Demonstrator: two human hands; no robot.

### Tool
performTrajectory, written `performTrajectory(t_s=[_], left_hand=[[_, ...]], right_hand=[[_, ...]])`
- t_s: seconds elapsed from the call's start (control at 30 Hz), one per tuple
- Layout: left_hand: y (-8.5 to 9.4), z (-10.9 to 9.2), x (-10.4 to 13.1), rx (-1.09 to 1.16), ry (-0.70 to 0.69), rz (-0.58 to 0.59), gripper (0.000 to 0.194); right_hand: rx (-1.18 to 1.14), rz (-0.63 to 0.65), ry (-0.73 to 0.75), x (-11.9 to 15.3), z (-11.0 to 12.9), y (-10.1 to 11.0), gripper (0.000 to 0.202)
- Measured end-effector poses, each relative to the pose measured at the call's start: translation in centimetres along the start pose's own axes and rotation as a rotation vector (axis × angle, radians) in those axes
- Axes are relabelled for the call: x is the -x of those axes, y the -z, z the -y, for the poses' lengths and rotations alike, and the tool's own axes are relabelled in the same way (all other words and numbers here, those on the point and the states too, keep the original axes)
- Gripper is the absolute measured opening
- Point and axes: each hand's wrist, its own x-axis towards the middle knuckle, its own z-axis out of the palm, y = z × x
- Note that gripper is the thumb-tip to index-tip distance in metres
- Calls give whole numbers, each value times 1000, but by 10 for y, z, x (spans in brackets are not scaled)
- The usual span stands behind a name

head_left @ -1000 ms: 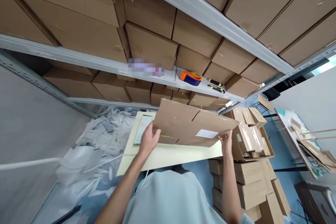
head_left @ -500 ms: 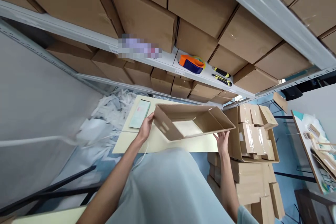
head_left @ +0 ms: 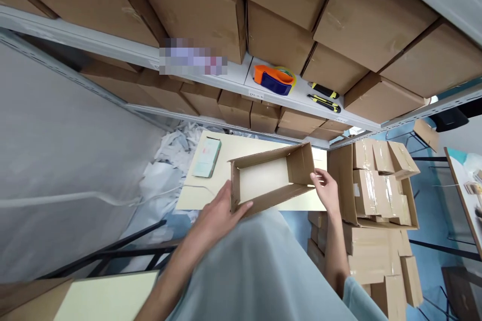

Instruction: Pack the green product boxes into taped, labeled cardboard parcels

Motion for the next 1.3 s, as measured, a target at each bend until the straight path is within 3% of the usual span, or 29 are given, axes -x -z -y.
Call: performTrajectory(t_s=[0.13, 0.33, 0.43, 0.53, 0.63, 0.77, 0.87, 1.07, 1.17, 1.3], left_hand=[[11, -9, 8, -241, 2, 65, 56], [49, -29, -20, -363, -83, -183, 53], [58, -40, -32, -419, -92, -215, 56], [58, -46, -37, -456, -110, -166, 58], [54, -41, -36, -394, -215, -107, 58], [49, -22, -36, -210, -381, -10, 54], [44, -10, -40, -132, -370, 30, 52], [45, -5, -55, -85, -305, 122, 52], [47, -13, -67, -137, -272, 48, 64], [40, -26, -91, -225, -267, -143, 95]], right_hand=[[254, -33, 101, -12, 14, -3, 53], [442, -107, 214, 15, 20, -13, 47], [440, -99, 223, 34, 19, -28, 47], [401, -94, 226, 42, 19, -45, 52], [322, -60, 221, 42, 21, -57, 56], [193, 131, 216, 41, 23, -64, 57], [223, 195, 227, 40, 21, -68, 57], [349, -23, 231, 30, 12, -74, 64], [425, -92, 222, 14, 10, -81, 69], [489, -192, 196, -21, 11, -102, 71]])
